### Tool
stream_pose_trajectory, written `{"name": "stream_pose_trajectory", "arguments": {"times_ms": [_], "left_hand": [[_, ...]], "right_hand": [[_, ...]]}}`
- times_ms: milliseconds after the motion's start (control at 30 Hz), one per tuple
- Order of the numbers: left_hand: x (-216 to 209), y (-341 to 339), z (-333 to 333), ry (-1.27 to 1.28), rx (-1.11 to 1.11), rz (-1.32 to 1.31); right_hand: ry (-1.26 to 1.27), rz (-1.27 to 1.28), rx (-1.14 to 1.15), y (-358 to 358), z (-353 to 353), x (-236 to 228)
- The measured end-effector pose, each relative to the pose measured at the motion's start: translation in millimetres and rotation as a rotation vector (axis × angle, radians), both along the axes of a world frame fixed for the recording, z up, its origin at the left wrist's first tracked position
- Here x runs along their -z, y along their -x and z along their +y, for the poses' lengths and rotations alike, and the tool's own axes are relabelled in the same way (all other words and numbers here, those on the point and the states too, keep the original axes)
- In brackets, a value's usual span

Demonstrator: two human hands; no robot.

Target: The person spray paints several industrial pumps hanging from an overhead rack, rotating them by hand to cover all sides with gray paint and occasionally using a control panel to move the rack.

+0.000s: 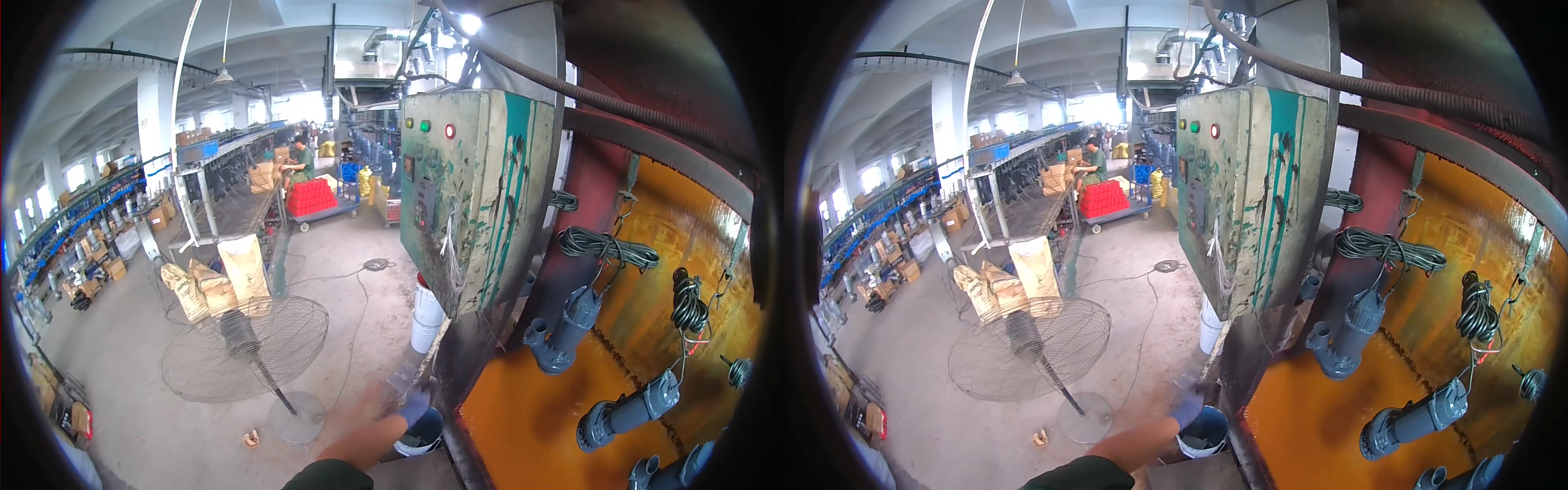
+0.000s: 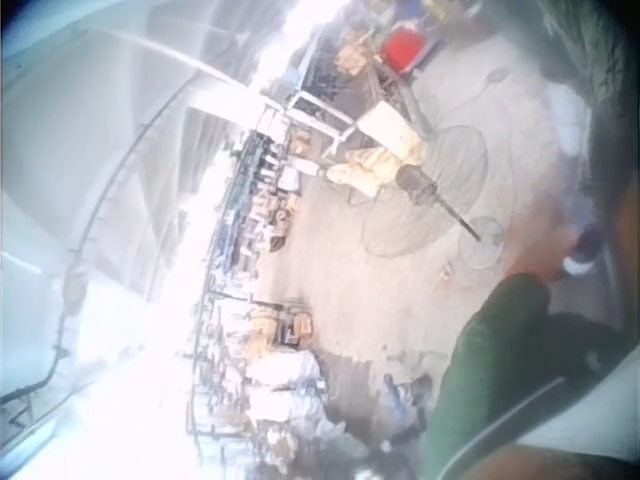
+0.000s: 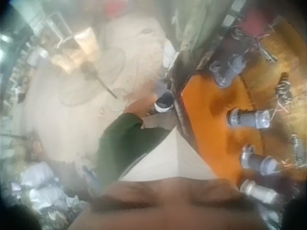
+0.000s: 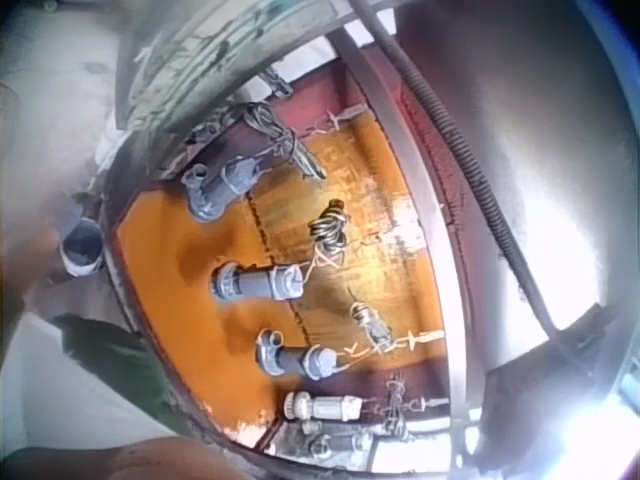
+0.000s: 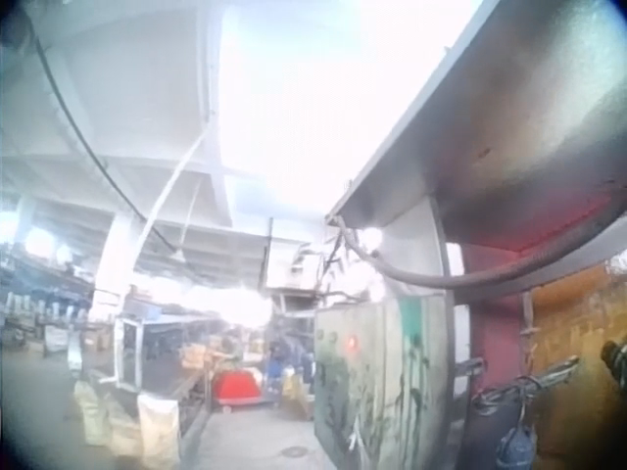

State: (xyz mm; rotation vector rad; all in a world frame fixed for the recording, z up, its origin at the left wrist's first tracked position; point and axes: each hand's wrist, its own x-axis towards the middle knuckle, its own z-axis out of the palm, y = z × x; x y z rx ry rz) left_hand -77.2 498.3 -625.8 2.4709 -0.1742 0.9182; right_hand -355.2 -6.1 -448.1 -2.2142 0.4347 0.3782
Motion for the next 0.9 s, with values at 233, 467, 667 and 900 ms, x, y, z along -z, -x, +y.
{"name": "stream_pose_trajectory", "arguments": {"times_ms": [233, 467, 667, 900], "left_hand": [[55.3, 246.0, -6.6, 0.285, 0.102, 0.979], [56.6, 389.4, 25.5, 0.040, 0.068, 1.368], [26.4, 439.9, 15.6, 0.112, 0.055, 1.253], [45.0, 473.0, -23.3, 0.134, 0.094, 1.175]], "right_hand": [[-0.029, -0.026, -0.084, 2.7, -7.4, 2.8], [-0.050, -0.040, -0.195, -1.8, -18.0, 8.8], [-0.068, -0.055, -0.281, -0.4, -20.3, 11.8], [-0.081, -0.067, -0.342, 9.7, -22.6, 14.0]]}}
